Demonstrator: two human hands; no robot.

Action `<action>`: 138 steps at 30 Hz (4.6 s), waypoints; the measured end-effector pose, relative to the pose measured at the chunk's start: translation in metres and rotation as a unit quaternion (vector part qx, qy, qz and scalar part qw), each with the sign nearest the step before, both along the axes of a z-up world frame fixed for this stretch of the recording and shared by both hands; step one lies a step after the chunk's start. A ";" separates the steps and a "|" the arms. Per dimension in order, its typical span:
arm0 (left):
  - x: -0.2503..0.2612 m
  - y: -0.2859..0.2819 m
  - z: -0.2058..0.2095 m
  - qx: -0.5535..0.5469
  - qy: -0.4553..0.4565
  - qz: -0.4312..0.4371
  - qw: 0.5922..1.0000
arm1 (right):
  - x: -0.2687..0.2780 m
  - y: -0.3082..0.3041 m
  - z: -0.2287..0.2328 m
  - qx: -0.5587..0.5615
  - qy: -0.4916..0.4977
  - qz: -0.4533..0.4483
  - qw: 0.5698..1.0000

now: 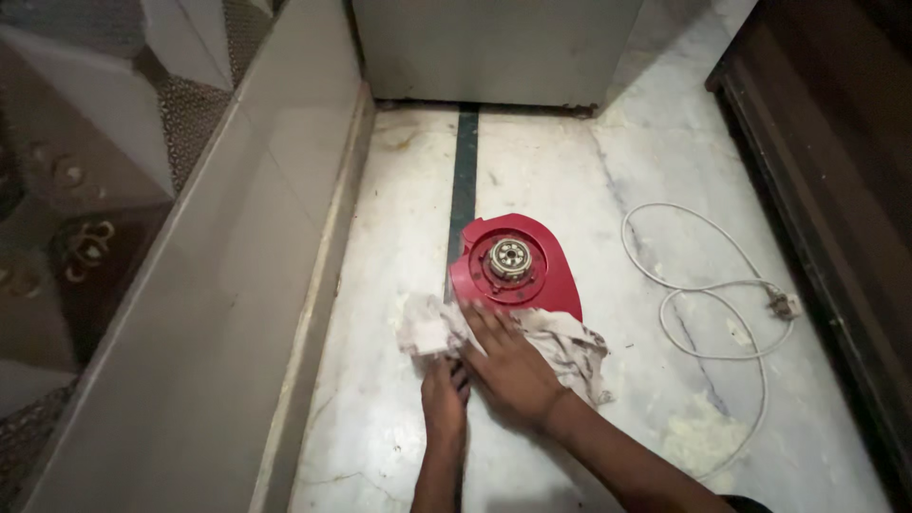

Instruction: The person wipes the exterior and underside of a red kitchen appliance with a cloth, then gathers the power cord into the cloth.

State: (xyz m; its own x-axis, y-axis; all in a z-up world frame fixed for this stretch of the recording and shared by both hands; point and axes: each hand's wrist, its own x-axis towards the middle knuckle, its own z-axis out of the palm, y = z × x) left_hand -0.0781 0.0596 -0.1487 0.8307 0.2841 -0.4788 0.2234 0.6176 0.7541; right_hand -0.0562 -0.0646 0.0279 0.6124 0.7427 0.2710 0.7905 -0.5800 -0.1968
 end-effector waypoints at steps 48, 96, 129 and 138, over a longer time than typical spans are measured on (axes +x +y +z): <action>0.068 -0.064 0.135 0.552 0.038 0.158 0.818 | 0.275 -0.081 -0.161 0.379 0.633 0.001 0.675; 0.076 -0.031 0.094 0.392 -0.089 0.106 0.909 | 0.032 -0.076 -0.181 0.528 0.221 -0.410 0.710; 0.030 -0.049 0.066 0.214 -0.036 0.172 0.961 | 0.030 -0.049 -0.022 0.308 -0.043 -0.223 0.924; -0.015 -0.103 0.021 0.172 -0.059 0.232 0.956 | 0.032 -0.045 -0.040 0.263 -0.030 -0.250 0.931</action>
